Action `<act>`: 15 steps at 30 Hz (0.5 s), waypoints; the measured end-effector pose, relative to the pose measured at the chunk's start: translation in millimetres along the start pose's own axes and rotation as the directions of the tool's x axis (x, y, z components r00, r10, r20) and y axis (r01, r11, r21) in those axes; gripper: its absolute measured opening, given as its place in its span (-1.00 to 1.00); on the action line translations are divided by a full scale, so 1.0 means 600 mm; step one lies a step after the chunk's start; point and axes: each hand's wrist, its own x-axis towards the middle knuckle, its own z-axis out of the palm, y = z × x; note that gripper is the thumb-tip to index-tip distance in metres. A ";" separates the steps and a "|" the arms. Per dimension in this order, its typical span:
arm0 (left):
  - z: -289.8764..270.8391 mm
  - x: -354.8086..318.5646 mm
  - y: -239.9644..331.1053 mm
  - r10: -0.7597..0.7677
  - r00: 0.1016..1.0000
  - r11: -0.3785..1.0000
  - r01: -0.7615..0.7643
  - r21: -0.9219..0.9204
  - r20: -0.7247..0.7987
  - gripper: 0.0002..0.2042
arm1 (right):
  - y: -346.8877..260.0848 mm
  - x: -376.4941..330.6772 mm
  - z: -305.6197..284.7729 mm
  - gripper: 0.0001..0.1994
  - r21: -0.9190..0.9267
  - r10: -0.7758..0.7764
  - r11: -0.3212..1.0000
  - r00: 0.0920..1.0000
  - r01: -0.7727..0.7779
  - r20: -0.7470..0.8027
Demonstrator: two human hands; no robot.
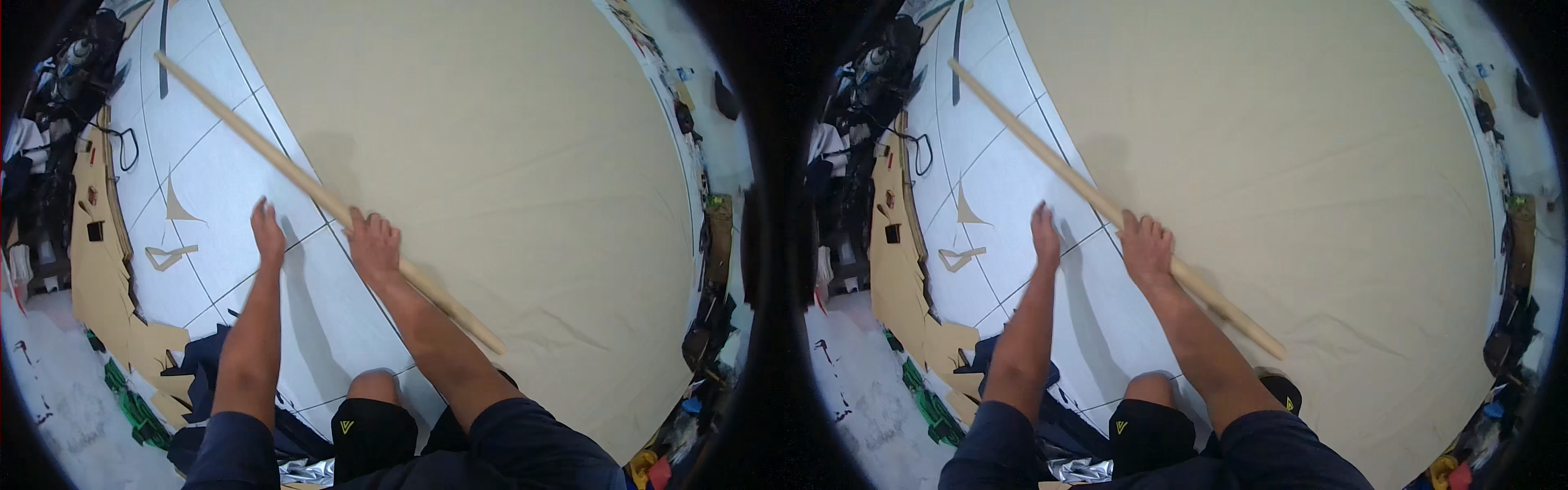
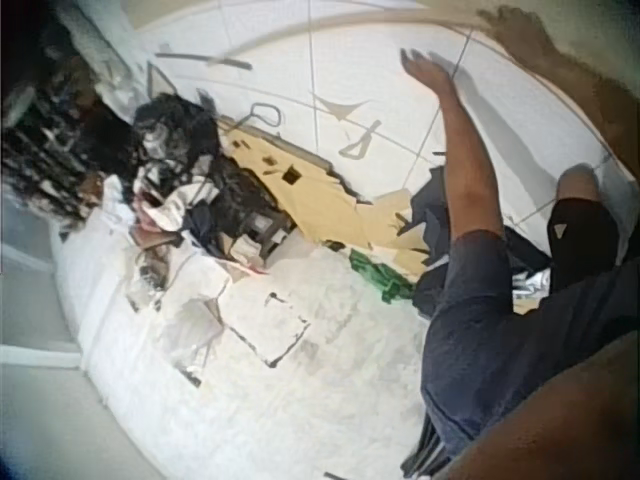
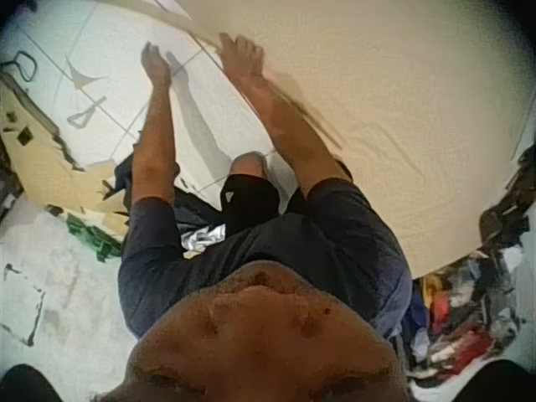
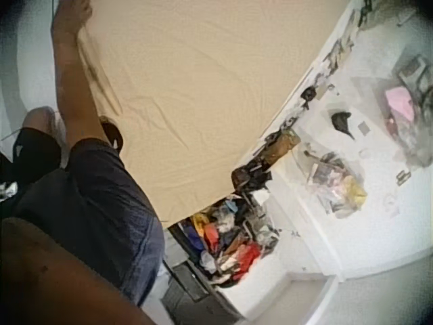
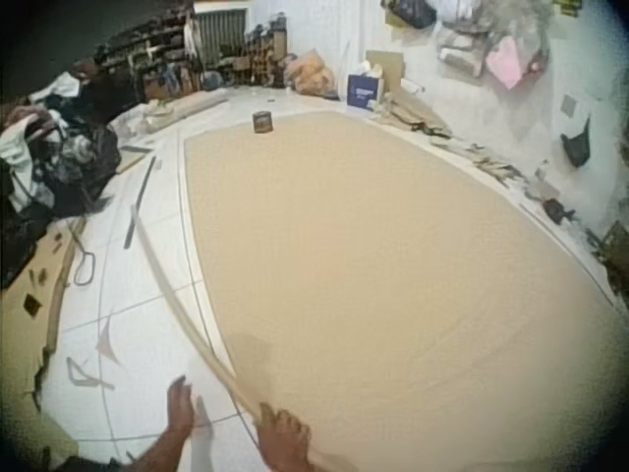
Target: Cutting a large section of tan fabric using large shears on a workshop floor.
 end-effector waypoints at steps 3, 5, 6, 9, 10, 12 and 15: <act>0.014 -0.161 -0.003 0.151 0.985 0.976 -0.134 0.170 -0.089 -0.67 | -0.002 -0.016 -0.026 -0.51 0.138 0.003 0.990 0.997 -0.013 0.071; 0.053 -0.255 0.049 0.217 0.976 0.952 -0.213 0.221 0.004 -0.63 | 0.068 -0.015 -0.066 -0.53 0.056 -0.027 0.998 0.999 0.025 0.033; 0.067 -0.290 0.083 0.254 0.964 0.940 -0.264 0.217 0.075 -0.62 | 0.094 -0.013 -0.108 -0.54 0.025 -0.014 1.000 0.999 0.013 0.046; 0.146 -0.360 0.182 0.347 0.893 0.834 -0.433 0.341 0.286 -0.48 | 0.208 -0.043 -0.222 -0.55 -0.047 0.048 0.998 0.999 -0.048 -0.001; 0.179 -0.377 0.199 0.356 0.873 0.803 -0.468 0.368 0.332 -0.44 | 0.257 -0.063 -0.246 -0.57 -0.020 0.084 0.996 0.996 -0.085 -0.024; 0.242 -0.407 0.206 0.315 0.863 0.769 -0.475 0.427 0.394 -0.36 | 0.328 -0.106 -0.255 -0.58 0.007 0.229 0.973 0.972 -0.229 0.048; 0.291 -0.420 0.147 0.355 0.872 0.755 -0.481 0.446 0.338 -0.23 | 0.418 -0.183 -0.129 -0.57 -0.013 0.466 0.884 0.877 -0.468 0.119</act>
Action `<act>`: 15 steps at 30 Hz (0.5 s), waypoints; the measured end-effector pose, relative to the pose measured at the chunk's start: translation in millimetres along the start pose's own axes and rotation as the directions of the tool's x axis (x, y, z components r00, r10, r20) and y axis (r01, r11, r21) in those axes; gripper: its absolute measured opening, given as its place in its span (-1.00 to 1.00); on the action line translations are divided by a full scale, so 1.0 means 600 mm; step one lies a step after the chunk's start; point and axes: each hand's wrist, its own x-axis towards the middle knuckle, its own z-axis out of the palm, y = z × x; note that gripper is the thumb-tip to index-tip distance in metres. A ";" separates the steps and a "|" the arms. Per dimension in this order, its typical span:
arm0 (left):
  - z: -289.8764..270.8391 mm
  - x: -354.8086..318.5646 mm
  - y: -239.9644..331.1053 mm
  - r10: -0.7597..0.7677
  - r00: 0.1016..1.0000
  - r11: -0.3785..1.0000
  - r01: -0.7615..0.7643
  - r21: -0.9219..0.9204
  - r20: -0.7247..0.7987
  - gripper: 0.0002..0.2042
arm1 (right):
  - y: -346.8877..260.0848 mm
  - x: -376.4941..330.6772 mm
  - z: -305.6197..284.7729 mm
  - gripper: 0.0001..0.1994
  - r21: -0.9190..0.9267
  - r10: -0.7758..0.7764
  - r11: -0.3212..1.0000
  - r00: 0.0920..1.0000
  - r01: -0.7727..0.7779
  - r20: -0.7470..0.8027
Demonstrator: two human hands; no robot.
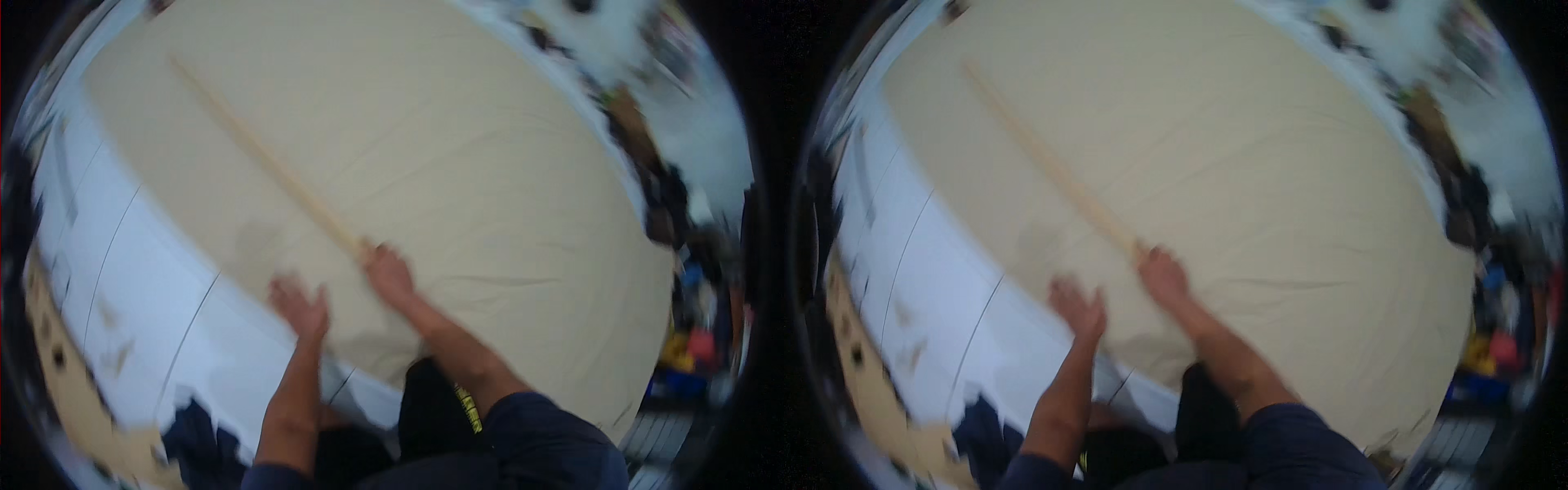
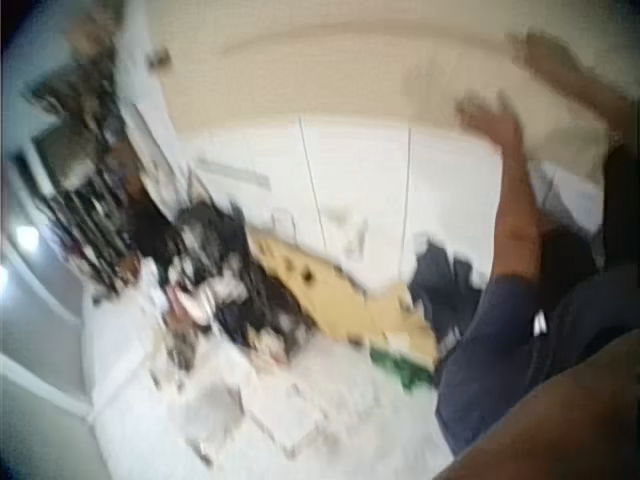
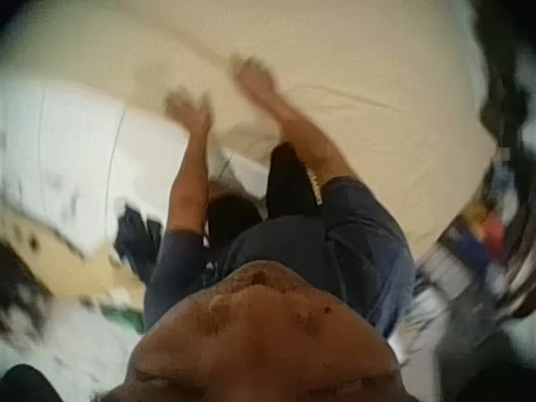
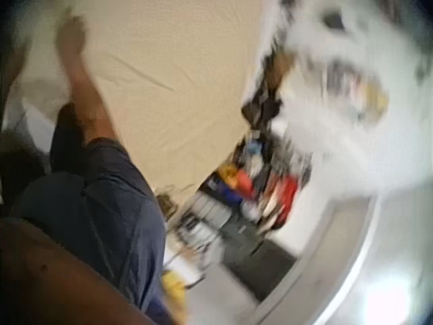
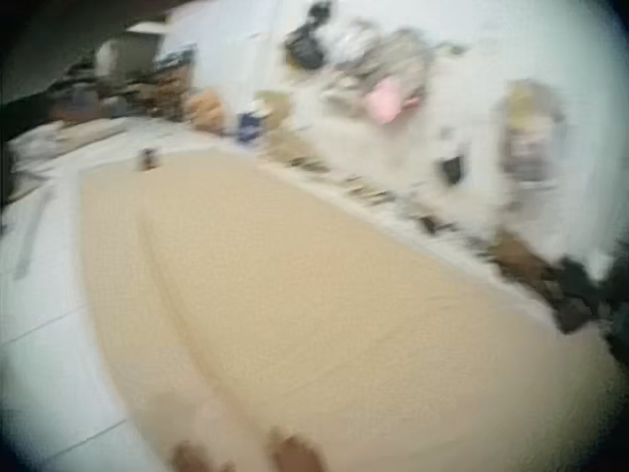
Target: Cutting a large section of tan fabric using large shears on a workshop floor.
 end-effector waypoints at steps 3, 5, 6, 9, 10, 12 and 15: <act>-0.053 0.000 0.009 0.006 0.999 0.979 -0.013 0.202 0.034 -0.27 | 0.051 -0.051 -0.030 -0.55 0.008 -0.106 0.994 0.967 0.111 -0.233; -0.062 -0.007 0.046 0.006 0.994 0.976 -0.029 0.217 0.106 -0.28 | 0.139 -0.063 -0.058 -0.56 -0.076 -0.070 0.996 0.943 0.048 -0.324; -0.051 -0.008 0.053 0.005 0.994 0.974 -0.029 0.225 0.106 -0.28 | 0.188 -0.061 -0.066 -0.56 -0.169 -0.099 0.985 0.915 0.034 -0.391; -0.026 -0.007 0.054 0.026 0.993 0.963 -0.055 0.265 0.112 -0.29 | 0.375 -0.074 -0.082 -0.53 -0.361 0.051 0.912 0.928 -0.194 -0.370; -0.025 -0.006 0.051 0.034 0.994 0.956 -0.064 0.288 0.106 -0.29 | 0.443 -0.079 -0.087 -0.54 -0.445 0.047 0.858 0.902 -0.256 -0.428; -0.029 -0.004 0.044 0.027 0.994 0.940 -0.060 0.335 0.102 -0.31 | 0.545 -0.083 -0.138 -0.55 -0.203 0.269 0.903 0.867 -0.378 -0.419; -0.013 -0.002 0.045 0.065 0.991 0.937 -0.100 0.335 0.115 -0.33 | 0.715 -0.072 -0.194 -0.52 -0.229 0.519 0.734 0.746 -0.639 -0.418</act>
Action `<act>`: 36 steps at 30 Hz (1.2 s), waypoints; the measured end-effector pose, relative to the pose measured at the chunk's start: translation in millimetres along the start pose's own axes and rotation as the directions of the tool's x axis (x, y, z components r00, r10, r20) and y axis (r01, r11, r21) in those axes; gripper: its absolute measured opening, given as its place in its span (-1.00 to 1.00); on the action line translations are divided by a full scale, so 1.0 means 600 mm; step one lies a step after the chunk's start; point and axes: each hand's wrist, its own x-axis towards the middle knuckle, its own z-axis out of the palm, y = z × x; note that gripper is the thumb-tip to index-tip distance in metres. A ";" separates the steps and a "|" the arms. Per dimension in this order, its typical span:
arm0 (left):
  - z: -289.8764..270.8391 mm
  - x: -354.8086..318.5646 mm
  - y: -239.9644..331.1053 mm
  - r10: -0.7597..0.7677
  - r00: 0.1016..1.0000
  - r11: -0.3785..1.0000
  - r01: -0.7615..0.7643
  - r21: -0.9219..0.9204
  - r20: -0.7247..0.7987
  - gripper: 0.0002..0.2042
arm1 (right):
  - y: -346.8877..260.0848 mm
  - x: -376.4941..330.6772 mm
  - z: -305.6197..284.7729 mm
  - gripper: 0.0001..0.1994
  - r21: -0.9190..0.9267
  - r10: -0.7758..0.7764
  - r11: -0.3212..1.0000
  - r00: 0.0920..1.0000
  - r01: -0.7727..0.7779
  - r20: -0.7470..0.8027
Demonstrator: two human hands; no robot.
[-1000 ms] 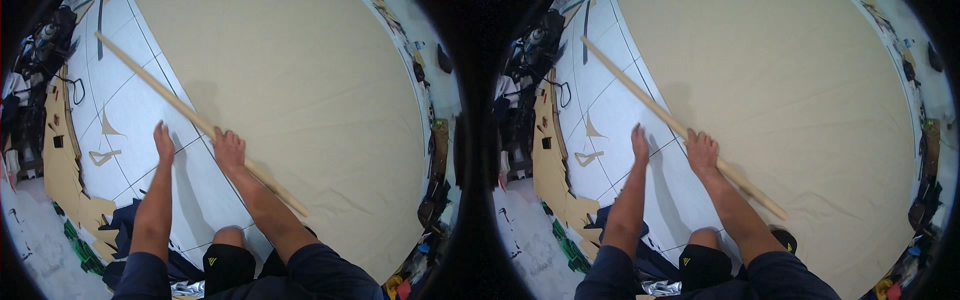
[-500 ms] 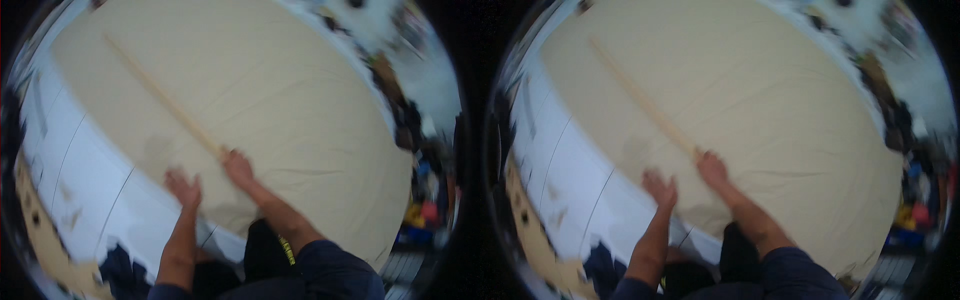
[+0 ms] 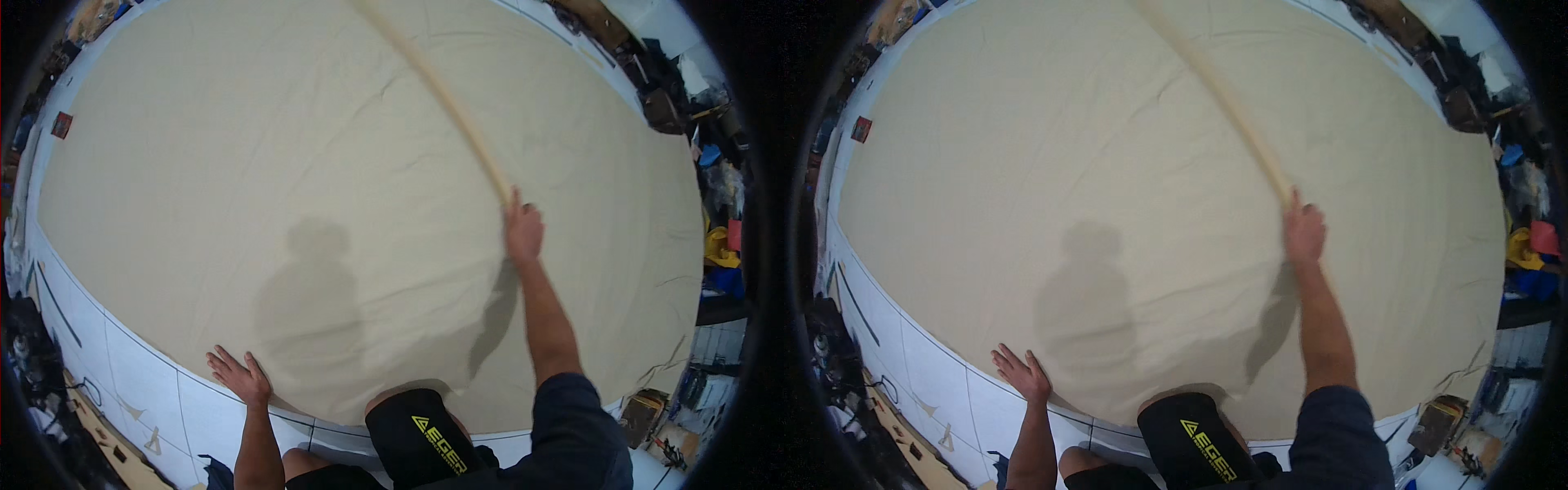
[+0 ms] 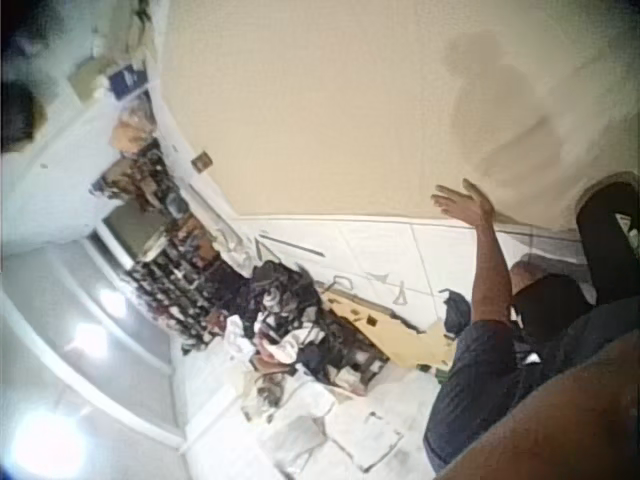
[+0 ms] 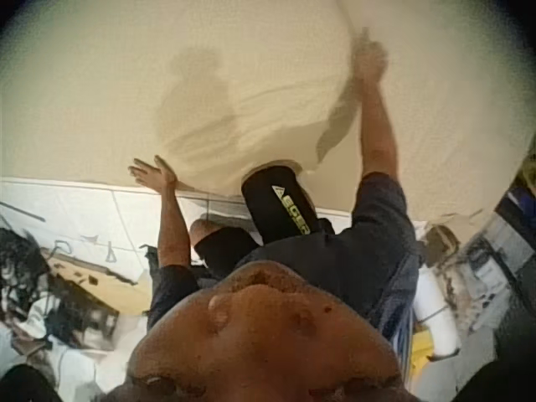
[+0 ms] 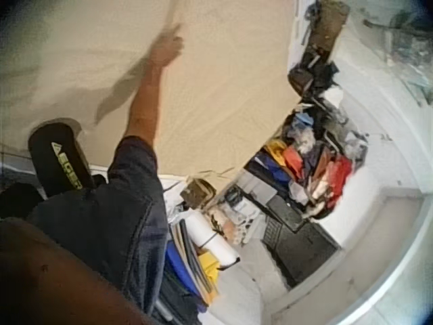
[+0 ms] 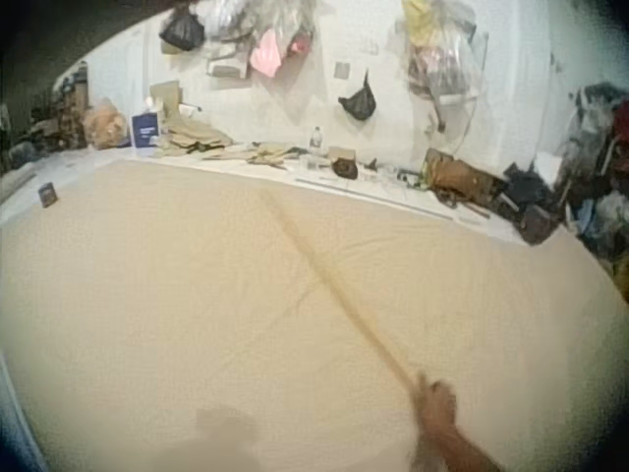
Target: Cutting a large section of tan fabric using large shears on a workshop floor.
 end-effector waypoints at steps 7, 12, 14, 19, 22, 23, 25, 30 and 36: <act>-0.010 0.005 -0.024 -0.041 0.999 0.999 0.042 0.032 -0.030 -0.31 | 0.078 0.160 0.025 -0.50 0.148 0.168 0.977 0.981 -0.153 -0.098; -0.014 0.018 -0.014 -0.042 0.982 0.999 0.036 0.033 0.185 -0.25 | 0.068 0.140 0.025 -0.53 0.303 0.292 0.907 0.955 -0.293 0.049; -0.026 0.025 0.001 -0.044 0.967 0.999 0.039 0.022 0.252 -0.23 | 0.044 0.064 -0.002 -0.53 0.376 0.227 0.897 0.972 -0.232 0.060; -0.069 -0.035 0.214 0.345 0.911 0.939 -0.336 -0.077 0.224 -0.16 | 0.026 -0.253 -0.033 -0.48 0.397 0.002 0.917 0.994 -0.046 0.112; -0.068 -0.087 0.347 0.437 0.832 0.899 -0.393 -0.194 0.341 -0.08 | 0.109 -0.357 -0.033 -0.48 0.401 0.010 0.911 0.976 -0.098 0.216; -0.058 -0.103 0.378 0.397 0.834 0.916 -0.389 -0.102 0.384 -0.02 | 0.151 -0.377 -0.025 -0.48 0.371 0.009 0.922 0.967 -0.107 0.256; -0.043 -0.119 0.410 0.364 0.829 0.917 -0.399 -0.007 0.425 0.03 | 0.262 -0.381 -0.015 -0.50 0.303 0.138 0.926 0.950 -0.224 0.281; -0.032 -0.121 0.423 0.357 0.799 0.909 -0.417 0.019 0.485 0.12 | 0.541 -0.342 0.074 -0.47 -0.005 0.528 0.836 0.800 -0.549 0.285; -0.045 -0.104 0.408 0.330 0.799 0.887 -0.444 0.123 0.502 0.13 | 0.624 -0.209 0.101 -0.54 0.125 0.643 0.703 0.701 -0.700 0.309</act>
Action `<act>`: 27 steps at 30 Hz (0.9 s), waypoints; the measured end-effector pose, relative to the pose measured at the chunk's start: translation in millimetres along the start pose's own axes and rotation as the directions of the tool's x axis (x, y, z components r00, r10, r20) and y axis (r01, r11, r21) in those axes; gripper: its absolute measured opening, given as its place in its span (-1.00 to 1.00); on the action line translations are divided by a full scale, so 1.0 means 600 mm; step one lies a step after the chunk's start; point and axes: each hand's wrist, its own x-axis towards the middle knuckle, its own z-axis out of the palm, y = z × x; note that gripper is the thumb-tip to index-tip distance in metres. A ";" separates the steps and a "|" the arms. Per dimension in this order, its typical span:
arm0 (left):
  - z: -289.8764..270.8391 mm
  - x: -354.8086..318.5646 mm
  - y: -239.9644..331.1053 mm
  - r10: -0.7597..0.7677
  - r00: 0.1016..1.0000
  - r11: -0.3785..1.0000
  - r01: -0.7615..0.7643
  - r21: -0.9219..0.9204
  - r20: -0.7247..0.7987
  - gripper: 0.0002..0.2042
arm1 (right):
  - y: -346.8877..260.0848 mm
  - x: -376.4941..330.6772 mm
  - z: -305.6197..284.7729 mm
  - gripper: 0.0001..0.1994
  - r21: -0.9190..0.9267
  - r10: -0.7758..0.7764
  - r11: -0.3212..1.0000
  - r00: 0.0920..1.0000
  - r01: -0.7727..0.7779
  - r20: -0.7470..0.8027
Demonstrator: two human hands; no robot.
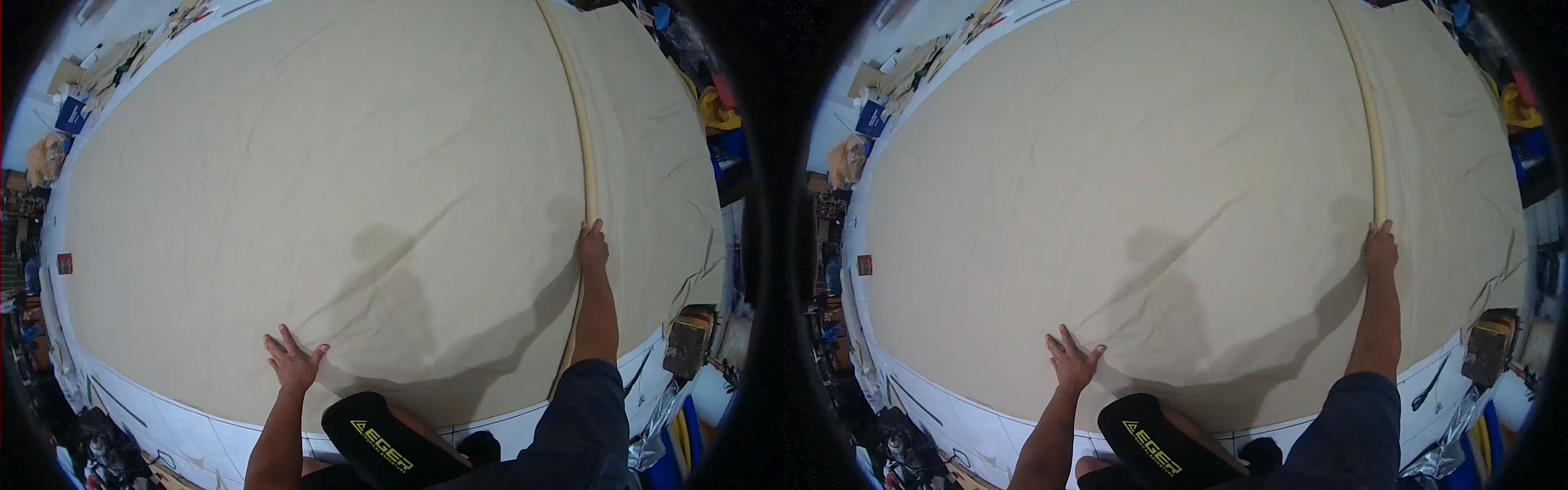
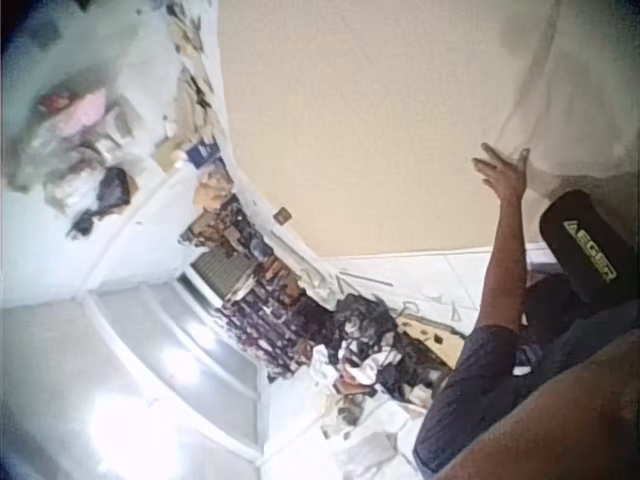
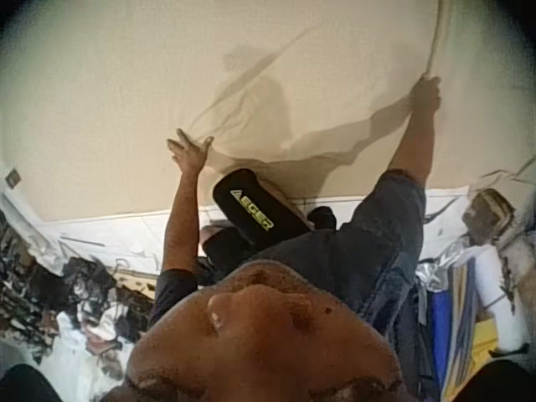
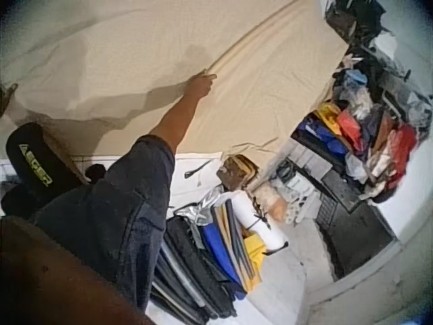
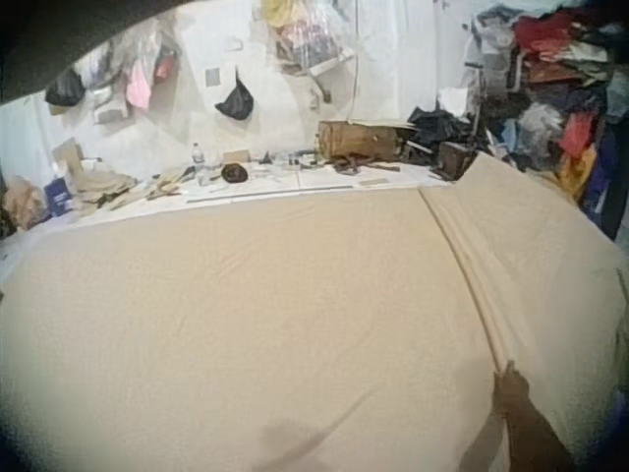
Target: Cutting a large section of tan fabric using large shears on a workshop floor.
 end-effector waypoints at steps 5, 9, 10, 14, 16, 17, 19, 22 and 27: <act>-0.024 0.003 0.024 -0.016 0.996 1.000 0.014 0.024 0.093 0.14 | 0.005 -0.003 0.006 -0.57 0.007 0.071 0.997 0.997 -0.071 -0.020; -0.033 0.021 0.064 -0.117 0.963 0.987 0.087 0.134 0.241 0.14 | 0.002 -0.085 0.017 -0.45 0.203 -0.044 0.976 0.986 0.076 -0.161; -0.038 0.025 0.059 -0.165 0.954 0.975 0.119 0.189 0.251 0.14 | -0.008 -0.149 0.037 -0.44 0.306 -0.132 0.930 0.963 0.201 -0.234; -0.052 0.004 0.055 -0.118 0.991 0.945 0.091 0.314 0.068 -0.06 | -0.113 -0.395 0.031 -0.49 0.407 -0.357 0.845 0.933 0.347 -0.053; -0.019 -0.026 0.080 0.170 0.984 0.975 -0.160 0.154 -0.054 -0.15 | -0.122 -0.462 0.041 -0.40 0.423 -0.520 0.778 0.854 0.465 0.020; -0.008 -0.061 0.123 0.288 0.957 0.958 -0.287 0.024 -0.030 -0.17 | -0.101 -0.464 0.047 -0.40 0.414 -0.500 0.794 0.866 0.445 0.028; 0.011 -0.130 0.194 0.324 0.938 0.945 -0.316 -0.078 0.124 -0.12 | -0.073 -0.465 0.069 -0.45 0.202 -0.501 0.845 0.865 0.496 -0.026; 0.041 -0.152 0.186 0.334 0.933 0.942 -0.329 -0.062 0.133 -0.03 | -0.030 -0.420 0.074 -0.47 0.049 -0.422 0.906 0.903 0.419 0.078; 0.048 -0.145 0.201 0.302 0.938 0.953 -0.293 -0.074 0.169 0.09 | 0.124 -0.240 0.048 -0.43 0.036 -0.221 0.973 0.969 0.226 -0.114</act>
